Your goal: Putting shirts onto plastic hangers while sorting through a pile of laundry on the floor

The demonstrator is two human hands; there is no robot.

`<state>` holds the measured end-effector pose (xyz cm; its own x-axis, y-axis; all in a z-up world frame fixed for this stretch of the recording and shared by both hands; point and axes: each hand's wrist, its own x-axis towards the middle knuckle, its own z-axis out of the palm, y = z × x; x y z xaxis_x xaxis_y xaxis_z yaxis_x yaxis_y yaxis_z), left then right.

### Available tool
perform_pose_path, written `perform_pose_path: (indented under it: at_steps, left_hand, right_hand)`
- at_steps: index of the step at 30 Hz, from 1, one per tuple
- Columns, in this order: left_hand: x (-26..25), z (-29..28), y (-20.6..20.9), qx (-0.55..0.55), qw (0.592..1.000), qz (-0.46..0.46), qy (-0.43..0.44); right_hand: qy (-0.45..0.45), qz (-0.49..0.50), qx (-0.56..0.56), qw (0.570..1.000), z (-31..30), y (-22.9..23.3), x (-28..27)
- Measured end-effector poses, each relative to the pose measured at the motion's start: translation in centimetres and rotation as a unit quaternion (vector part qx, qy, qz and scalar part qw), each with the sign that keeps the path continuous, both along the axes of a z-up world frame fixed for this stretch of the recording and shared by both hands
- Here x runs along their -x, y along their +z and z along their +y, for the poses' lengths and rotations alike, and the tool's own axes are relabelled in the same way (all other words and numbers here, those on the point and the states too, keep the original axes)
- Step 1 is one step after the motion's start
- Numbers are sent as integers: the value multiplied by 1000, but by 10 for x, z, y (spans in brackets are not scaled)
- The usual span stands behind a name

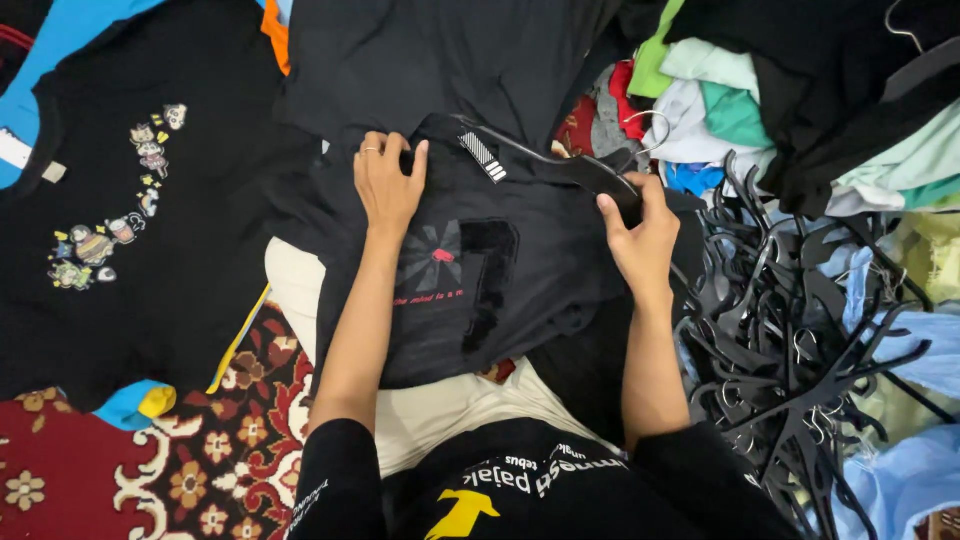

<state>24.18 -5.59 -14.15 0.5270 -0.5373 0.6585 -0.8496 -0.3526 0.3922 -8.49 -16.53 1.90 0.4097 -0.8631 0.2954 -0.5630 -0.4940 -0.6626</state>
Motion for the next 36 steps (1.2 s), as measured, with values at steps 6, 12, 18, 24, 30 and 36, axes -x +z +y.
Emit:
perform_pose_path:
  at_steps: [6,12,18,24,30,36]
  left_hand:
    - [14,-2,14,37,997,61,1]
    - [15,5,36,39,990,123,-56]
    - [33,31,93,8,981,167,-95]
    - [66,46,138,-26,979,138,-147]
    - [103,57,170,-57,976,128,-166]
    - [106,65,165,-35,975,147,-160]
  right_hand:
    - [25,28,-5,999,5,4,-19]
    - [39,-5,-8,999,6,-10,-46]
    - [79,-20,7,997,20,-6,-59]
    - [101,-55,25,993,41,-18,-87]
    - [149,-59,72,984,60,-25,-116]
    - [167,-94,53,980,63,-20,-114]
